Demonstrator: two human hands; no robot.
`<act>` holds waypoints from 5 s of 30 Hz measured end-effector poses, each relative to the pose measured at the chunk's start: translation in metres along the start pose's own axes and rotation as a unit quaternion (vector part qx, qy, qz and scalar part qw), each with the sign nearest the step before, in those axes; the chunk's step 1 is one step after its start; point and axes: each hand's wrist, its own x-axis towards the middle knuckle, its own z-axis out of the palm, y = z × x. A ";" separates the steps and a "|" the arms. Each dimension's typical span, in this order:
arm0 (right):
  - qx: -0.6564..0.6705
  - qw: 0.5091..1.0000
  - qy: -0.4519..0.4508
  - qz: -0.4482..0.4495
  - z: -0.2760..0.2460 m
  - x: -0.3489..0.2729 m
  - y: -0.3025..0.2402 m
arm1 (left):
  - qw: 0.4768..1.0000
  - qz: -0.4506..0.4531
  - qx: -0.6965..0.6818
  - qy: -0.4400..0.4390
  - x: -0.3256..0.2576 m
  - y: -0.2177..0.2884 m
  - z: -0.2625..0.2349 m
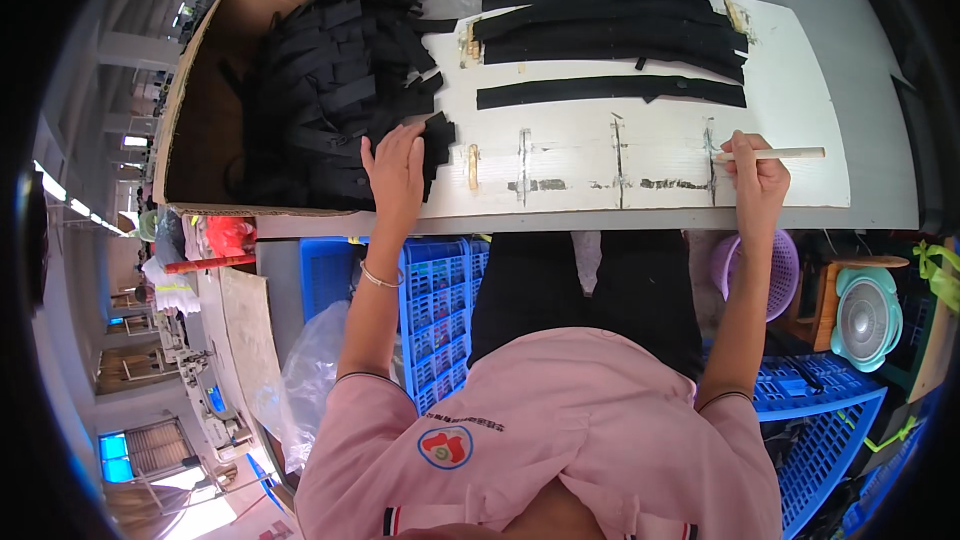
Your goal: Manually marking alignment points on black fabric strips using a pencil and a template jig in a manufacturing setting.
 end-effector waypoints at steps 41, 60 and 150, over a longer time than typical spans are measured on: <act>-0.425 0.865 -0.079 -0.253 0.003 -0.048 -0.018 | 0.982 -0.017 -0.179 -0.053 -0.050 0.139 0.021; -0.070 0.989 -0.109 -0.074 0.075 -0.066 -0.056 | 0.984 -0.047 -0.163 -0.052 -0.059 0.121 0.012; -0.038 0.999 -0.022 -0.029 0.005 0.004 -0.011 | 0.972 0.016 -0.216 -0.086 -0.036 0.195 0.025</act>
